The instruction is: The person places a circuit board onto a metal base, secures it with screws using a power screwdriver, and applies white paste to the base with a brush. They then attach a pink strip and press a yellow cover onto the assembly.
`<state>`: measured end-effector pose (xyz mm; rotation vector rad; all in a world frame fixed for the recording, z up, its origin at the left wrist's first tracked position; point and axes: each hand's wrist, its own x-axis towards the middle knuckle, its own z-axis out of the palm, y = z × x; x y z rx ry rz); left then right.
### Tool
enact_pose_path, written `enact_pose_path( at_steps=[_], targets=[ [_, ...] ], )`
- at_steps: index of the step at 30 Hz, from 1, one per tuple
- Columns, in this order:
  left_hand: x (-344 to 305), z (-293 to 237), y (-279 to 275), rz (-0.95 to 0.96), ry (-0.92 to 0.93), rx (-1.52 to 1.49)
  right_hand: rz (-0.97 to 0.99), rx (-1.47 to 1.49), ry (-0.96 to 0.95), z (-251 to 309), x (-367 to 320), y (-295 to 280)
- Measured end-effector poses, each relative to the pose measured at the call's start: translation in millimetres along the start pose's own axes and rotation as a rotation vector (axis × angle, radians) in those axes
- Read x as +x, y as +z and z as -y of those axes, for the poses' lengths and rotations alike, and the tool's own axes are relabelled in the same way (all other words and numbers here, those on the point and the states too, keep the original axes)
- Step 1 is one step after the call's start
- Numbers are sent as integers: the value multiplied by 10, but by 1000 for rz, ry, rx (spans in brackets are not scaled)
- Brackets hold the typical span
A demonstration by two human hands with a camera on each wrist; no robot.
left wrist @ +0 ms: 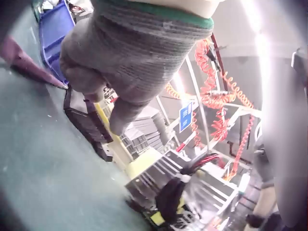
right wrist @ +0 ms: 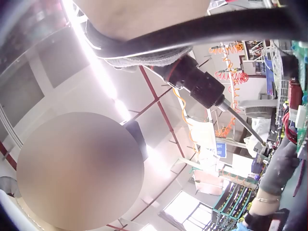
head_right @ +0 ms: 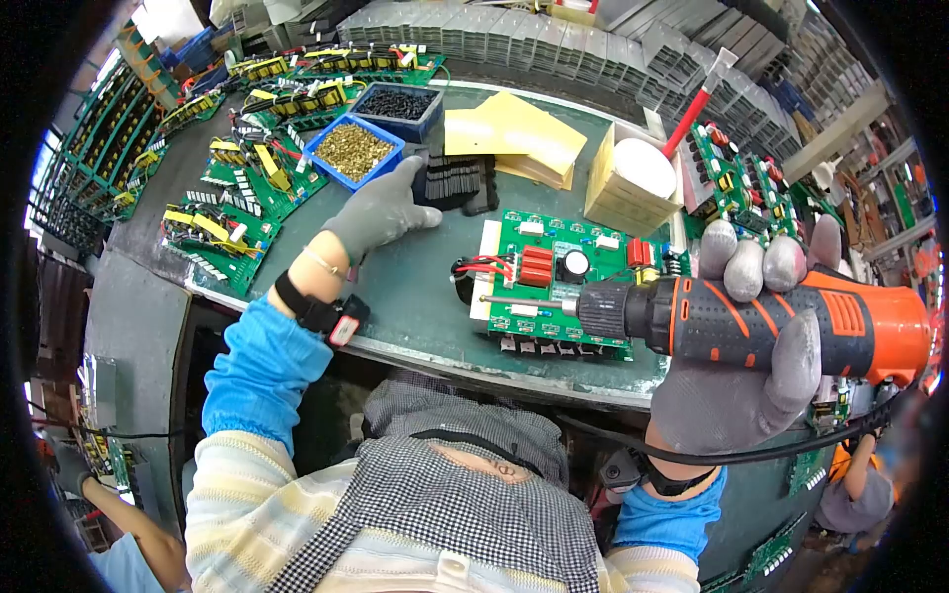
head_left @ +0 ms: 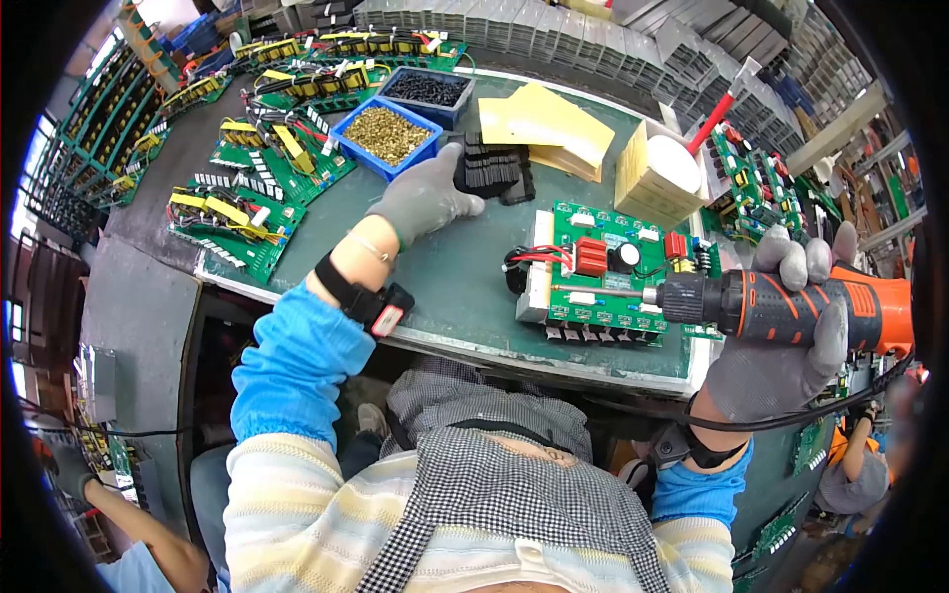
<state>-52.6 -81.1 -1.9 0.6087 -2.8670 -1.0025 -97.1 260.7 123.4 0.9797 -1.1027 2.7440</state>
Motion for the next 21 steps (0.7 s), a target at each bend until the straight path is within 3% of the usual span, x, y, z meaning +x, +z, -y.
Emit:
enact_pose_path(
  at_steps=[2,5,8,17,21],
  targets=[
    [82,-58,-17,60,-22,216,-14,-31,-10,33,-1,7],
    [73,-139,-61,44,-71,300,10,-46,-42,45,7,-11],
    [27,-55,-57,-18,-19,225,-22,-55,-30,44,6,-14],
    [-473,-35,-218,121,-15,208,-8,3,-10,25,-7,-7],
    [-654,121,-229,31,95,89,-15,12,9,26,-25,-9]
  ],
)
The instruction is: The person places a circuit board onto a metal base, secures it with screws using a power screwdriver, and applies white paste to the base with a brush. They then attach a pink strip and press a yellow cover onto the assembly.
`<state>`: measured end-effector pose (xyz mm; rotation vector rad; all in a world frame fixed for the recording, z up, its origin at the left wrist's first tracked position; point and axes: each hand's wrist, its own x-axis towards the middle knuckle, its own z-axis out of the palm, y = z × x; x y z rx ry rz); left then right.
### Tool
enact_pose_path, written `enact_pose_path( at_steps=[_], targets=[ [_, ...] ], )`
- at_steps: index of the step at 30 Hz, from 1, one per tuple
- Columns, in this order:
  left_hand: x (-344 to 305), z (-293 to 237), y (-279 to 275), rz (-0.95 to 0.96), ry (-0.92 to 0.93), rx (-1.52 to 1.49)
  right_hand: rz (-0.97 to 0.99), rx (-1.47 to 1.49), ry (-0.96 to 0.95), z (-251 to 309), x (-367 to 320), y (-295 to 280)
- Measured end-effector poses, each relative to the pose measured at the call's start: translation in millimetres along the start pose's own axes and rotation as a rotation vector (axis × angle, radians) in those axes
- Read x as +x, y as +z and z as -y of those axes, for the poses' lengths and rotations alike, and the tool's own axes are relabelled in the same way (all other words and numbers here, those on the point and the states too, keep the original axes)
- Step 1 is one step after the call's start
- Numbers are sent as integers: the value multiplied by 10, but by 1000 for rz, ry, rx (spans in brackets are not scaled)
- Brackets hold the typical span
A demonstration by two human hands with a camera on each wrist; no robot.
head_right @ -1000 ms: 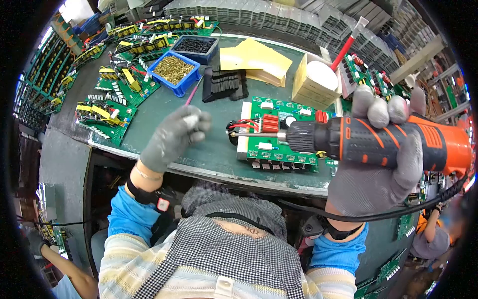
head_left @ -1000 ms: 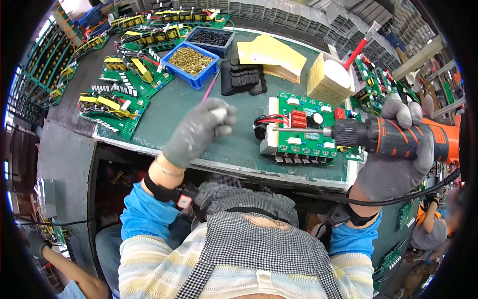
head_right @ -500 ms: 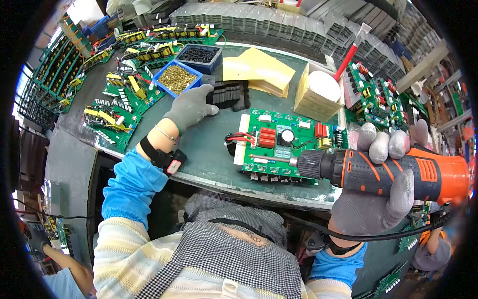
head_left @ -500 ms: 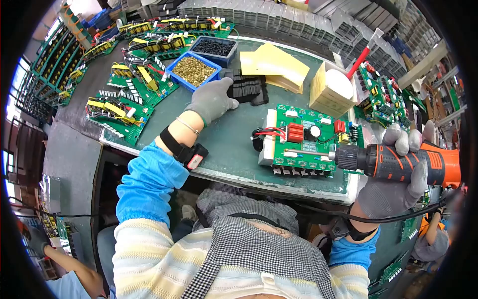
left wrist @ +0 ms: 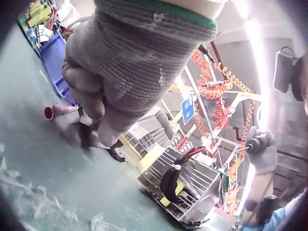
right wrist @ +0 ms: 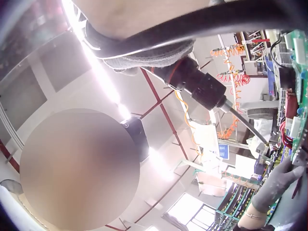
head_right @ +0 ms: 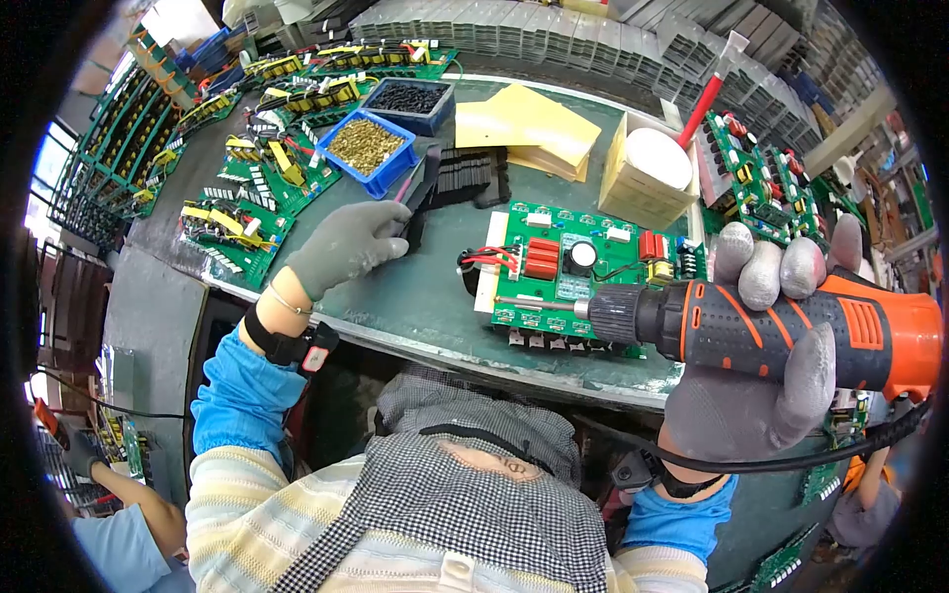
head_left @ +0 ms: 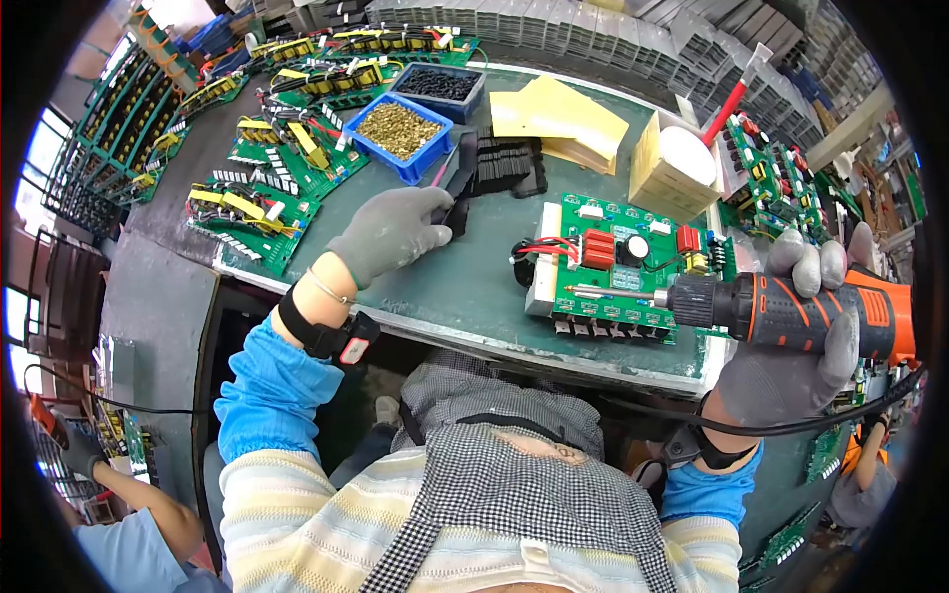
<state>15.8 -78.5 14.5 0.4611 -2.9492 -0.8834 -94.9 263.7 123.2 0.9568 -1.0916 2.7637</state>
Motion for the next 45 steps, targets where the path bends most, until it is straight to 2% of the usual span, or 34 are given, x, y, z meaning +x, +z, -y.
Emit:
enact_pose_path(
  at_steps=[3,6,9,12,13,16,17,20,21,24,27,30,31,34,35,38,39,42,45],
  targets=[
    [-164,-90,-89,-68,-7,118,6,-22,-9,0,-11,12],
    [-321,-64,-24,-264,9,236,15,-7,0,35,-25,-18],
    [-522,-197,-49,-123,-2,145,4,-11,2,49,-34,-13],
    [-541,-197,-110,-23,-41,-186,21,-30,4,54,-19,-94],
    [-481,-161,-167,-75,-104,-74,26,-29,3,54,-23,-76],
    [-262,-42,-107,-113,-193,-99,44,-23,5,49,-52,13],
    [-220,3,-26,-154,-83,95,49,-22,5,50,-64,32],
    [-156,-414,-49,112,-349,365,90,-27,-2,77,-74,10],
    [-142,-447,-13,165,-390,367,106,-30,-7,85,-72,-3],
    [-173,-383,100,91,-324,446,100,-39,-29,83,-79,28],
    [-163,-288,120,-5,-253,386,69,-65,-2,102,-84,15],
    [-216,-188,-45,-96,-233,-49,66,-76,-5,116,-73,-10],
    [-160,41,20,-78,-242,-495,54,-70,-9,125,-63,-15],
    [-270,-270,-148,-104,-237,-867,12,-52,-19,143,-26,21],
    [-335,-590,-187,-127,-176,-978,-10,-45,-33,134,-14,54],
    [-220,-597,17,89,-87,-1006,7,-36,-23,138,20,28],
    [-163,-644,125,9,-67,-980,35,-59,-16,147,23,-23],
    [-78,-781,190,-51,-100,-806,57,-123,-23,156,9,-19],
    [-32,-821,226,-24,-117,-811,48,-135,-22,161,1,-21]
  ],
)
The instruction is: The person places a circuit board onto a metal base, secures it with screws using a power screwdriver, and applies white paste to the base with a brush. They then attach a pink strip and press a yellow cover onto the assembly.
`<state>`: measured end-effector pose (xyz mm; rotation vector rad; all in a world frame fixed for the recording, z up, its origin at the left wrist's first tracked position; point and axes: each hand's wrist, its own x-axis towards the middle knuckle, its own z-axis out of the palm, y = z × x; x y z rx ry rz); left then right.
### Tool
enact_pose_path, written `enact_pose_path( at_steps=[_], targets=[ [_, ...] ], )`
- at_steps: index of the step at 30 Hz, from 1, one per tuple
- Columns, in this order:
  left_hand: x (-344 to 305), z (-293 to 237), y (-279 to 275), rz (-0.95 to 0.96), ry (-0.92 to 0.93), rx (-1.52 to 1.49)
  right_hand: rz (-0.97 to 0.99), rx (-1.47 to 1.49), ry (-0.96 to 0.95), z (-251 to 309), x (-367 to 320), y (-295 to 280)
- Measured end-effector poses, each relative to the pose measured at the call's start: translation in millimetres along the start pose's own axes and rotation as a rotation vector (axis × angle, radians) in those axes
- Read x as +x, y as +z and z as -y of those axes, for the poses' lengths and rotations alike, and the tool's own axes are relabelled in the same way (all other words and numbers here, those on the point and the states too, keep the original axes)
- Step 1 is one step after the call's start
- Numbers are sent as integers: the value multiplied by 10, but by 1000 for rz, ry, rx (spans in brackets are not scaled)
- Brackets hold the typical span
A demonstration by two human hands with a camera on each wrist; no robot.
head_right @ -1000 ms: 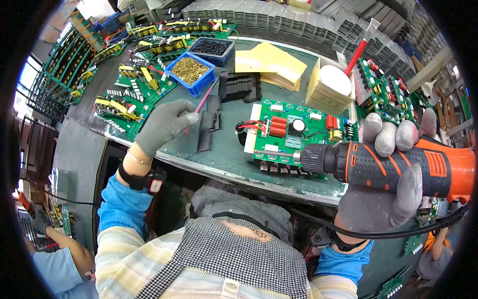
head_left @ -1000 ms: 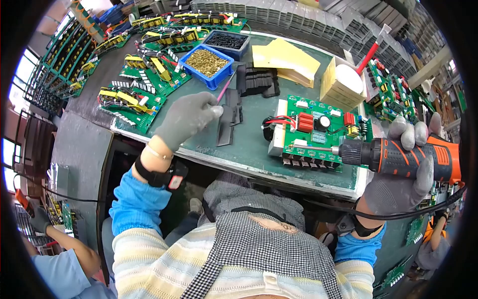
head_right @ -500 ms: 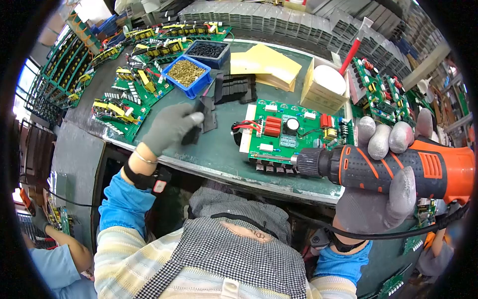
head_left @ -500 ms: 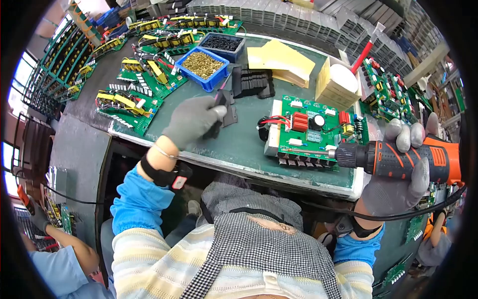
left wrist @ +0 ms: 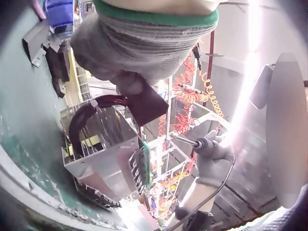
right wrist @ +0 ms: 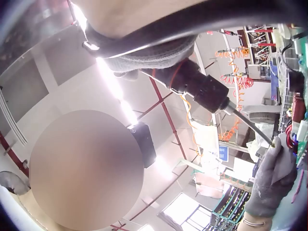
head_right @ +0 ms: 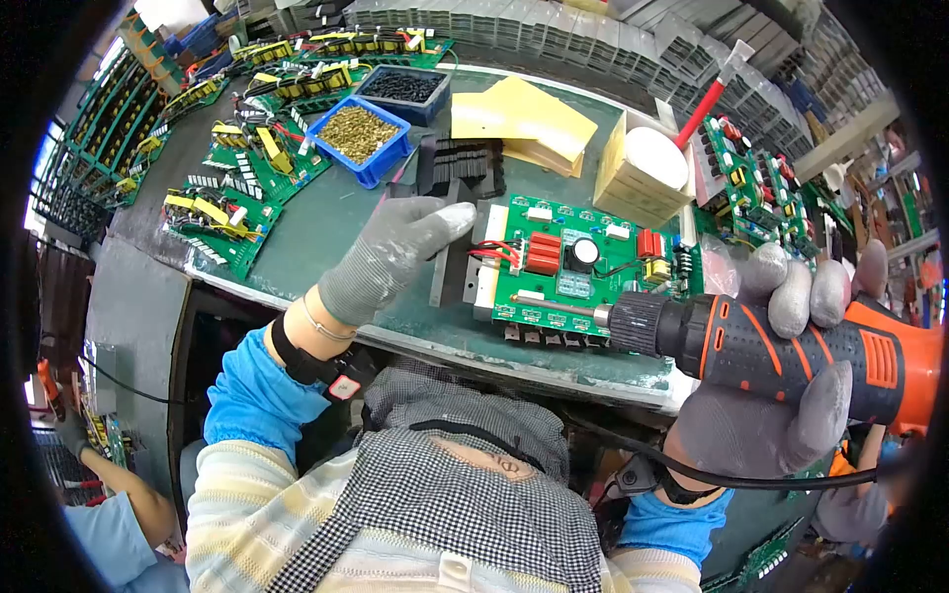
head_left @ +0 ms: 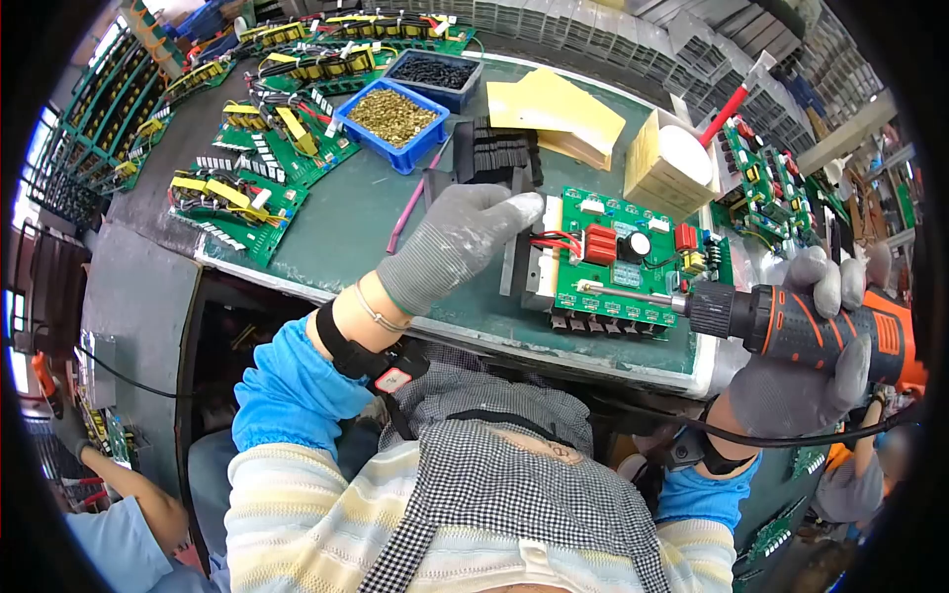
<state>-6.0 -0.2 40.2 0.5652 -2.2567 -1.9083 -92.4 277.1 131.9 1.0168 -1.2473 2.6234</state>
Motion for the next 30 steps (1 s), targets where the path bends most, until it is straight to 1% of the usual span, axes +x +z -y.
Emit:
enact_pose_path(
  at_steps=[1,4,7,10,13,14,16,19,21,23,26,29,30],
  targets=[
    [6,-9,13,-2,-10,7,9,4,16,2,-1,-12],
    [149,231,82,-23,125,-77,21,-1,20,-36,20,3],
    [165,238,120,-6,117,-146,16,15,37,-80,55,79],
    [150,250,174,-57,146,-134,33,18,27,-127,126,165],
    [155,250,170,-53,163,-58,209,127,-8,-259,291,118],
    [148,237,173,-49,159,-58,189,129,2,-291,318,155],
    [125,196,184,-42,152,-57,211,101,-18,-405,389,240],
    [178,273,203,-73,233,-24,194,34,-39,-588,450,364],
    [197,304,204,-84,235,13,179,-4,-45,-705,460,443],
    [198,306,203,-89,231,42,199,36,-48,-805,479,440],
    [189,286,185,-92,227,74,191,-73,-24,-869,458,412],
    [176,253,185,-95,247,81,135,-7,53,-867,459,431],
    [177,267,187,-98,266,71,154,-7,48,-868,458,444]
  ],
)
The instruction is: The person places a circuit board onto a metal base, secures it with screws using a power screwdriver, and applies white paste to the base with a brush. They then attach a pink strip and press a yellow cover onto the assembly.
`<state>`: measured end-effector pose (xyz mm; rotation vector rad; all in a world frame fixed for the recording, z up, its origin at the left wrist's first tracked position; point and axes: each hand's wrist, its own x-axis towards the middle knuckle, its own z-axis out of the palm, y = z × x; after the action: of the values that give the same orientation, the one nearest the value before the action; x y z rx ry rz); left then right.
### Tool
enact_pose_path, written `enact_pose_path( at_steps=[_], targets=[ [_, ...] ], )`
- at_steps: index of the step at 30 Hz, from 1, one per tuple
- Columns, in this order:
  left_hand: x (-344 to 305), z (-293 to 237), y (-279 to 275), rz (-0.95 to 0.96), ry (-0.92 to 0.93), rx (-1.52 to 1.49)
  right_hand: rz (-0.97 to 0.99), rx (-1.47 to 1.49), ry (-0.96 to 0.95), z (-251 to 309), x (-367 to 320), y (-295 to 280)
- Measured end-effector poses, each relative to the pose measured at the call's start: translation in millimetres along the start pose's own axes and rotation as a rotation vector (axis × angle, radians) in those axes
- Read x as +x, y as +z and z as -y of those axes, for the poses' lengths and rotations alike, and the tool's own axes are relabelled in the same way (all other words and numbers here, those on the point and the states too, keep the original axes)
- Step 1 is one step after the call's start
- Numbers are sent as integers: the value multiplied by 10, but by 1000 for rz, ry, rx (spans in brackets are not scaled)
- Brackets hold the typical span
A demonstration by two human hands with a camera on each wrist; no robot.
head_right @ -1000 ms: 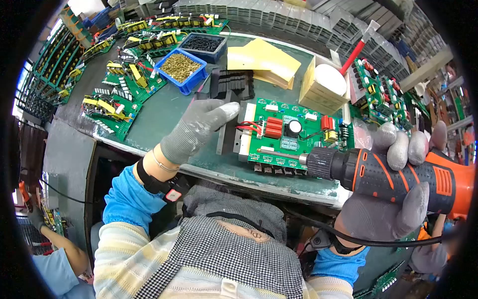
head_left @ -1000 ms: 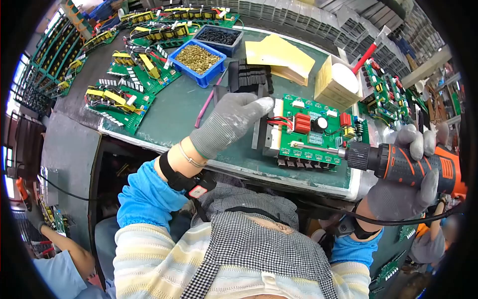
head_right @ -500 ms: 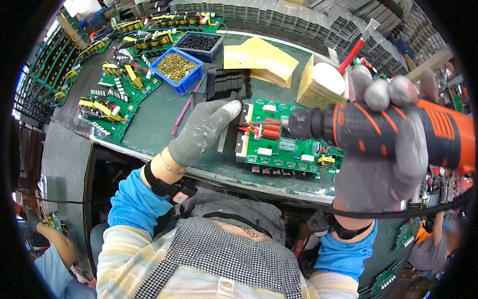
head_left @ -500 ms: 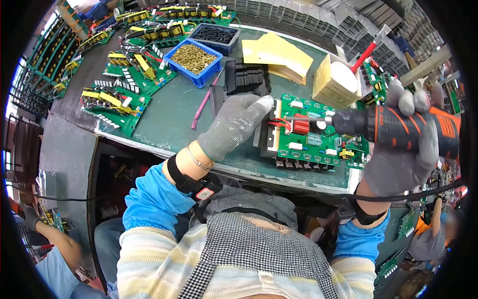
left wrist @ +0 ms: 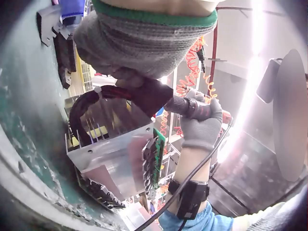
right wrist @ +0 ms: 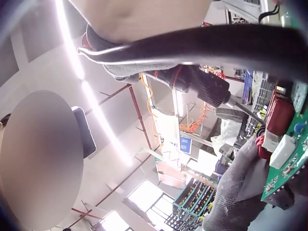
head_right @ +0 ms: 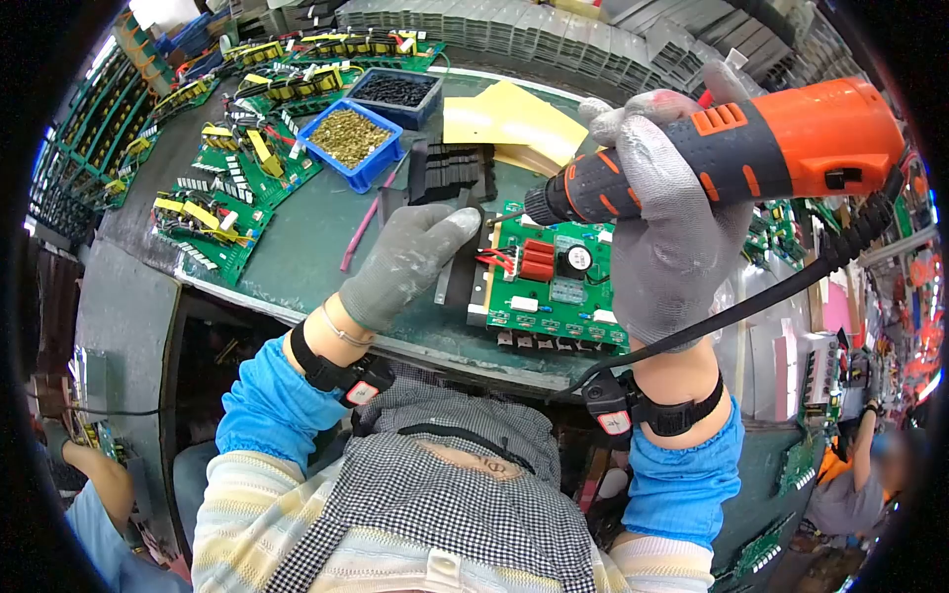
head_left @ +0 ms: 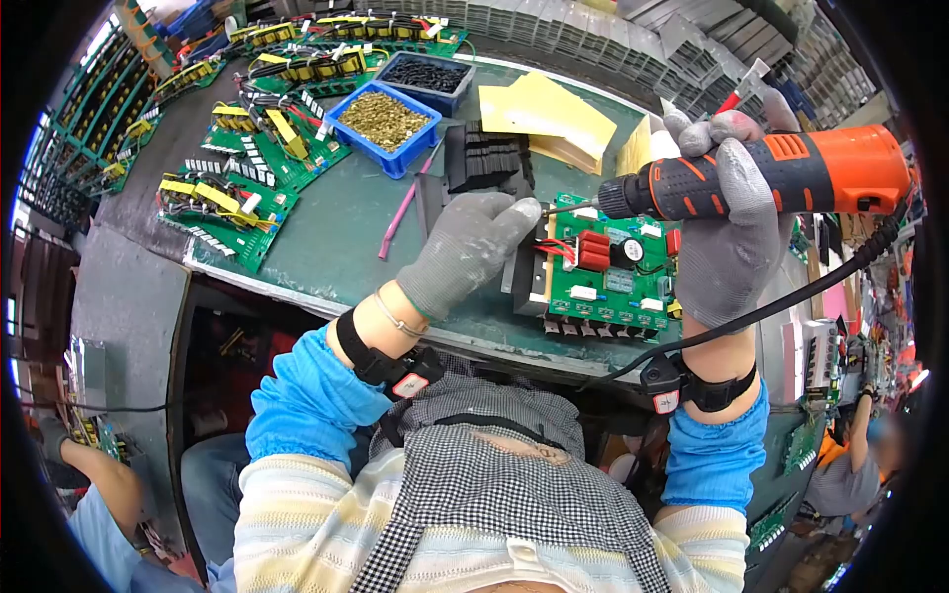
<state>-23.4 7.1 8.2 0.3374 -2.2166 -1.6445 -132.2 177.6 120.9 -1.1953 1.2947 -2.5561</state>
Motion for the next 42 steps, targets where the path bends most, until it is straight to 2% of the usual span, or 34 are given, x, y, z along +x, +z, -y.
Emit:
enact_pose_path(
  at_steps=[5,9,13,16,18,21,23,25,27,30,31,33,34,35,37,39,42],
  targets=[
    [5,91,26,-5,3,-24,96,-62,-1,54,5,85],
    [-16,19,9,10,-71,-58,157,-249,58,127,10,229],
    [4,71,25,11,-94,-87,276,-364,146,80,301,263],
    [1,37,18,14,-68,-60,379,-244,203,-106,536,197],
    [1,75,33,26,-86,-141,330,-146,306,10,525,377],
    [4,68,52,33,-129,-240,281,-167,444,-67,575,420],
    [-2,100,75,38,-139,-275,324,-204,448,-89,585,422],
    [25,181,95,27,-114,-287,336,-58,454,29,538,486],
    [12,120,76,15,-119,-243,234,-202,374,14,512,569],
    [15,119,24,100,-182,-212,435,-322,240,-149,480,396],
    [13,119,-9,141,-209,-207,453,-281,248,-122,488,370],
    [-16,50,-116,92,-470,-591,510,-189,258,-39,517,418],
    [-10,-2,-210,61,-589,-781,461,-167,194,-41,503,411],
    [-14,-43,-295,10,-521,-917,465,-108,217,36,497,436],
    [-96,-109,-405,-84,-400,-1192,581,58,148,53,631,336],
    [-145,-230,-424,-93,-346,-1190,458,156,52,110,597,397],
    [-120,-367,-374,-84,-326,-1177,325,217,15,194,430,458]
  ],
)
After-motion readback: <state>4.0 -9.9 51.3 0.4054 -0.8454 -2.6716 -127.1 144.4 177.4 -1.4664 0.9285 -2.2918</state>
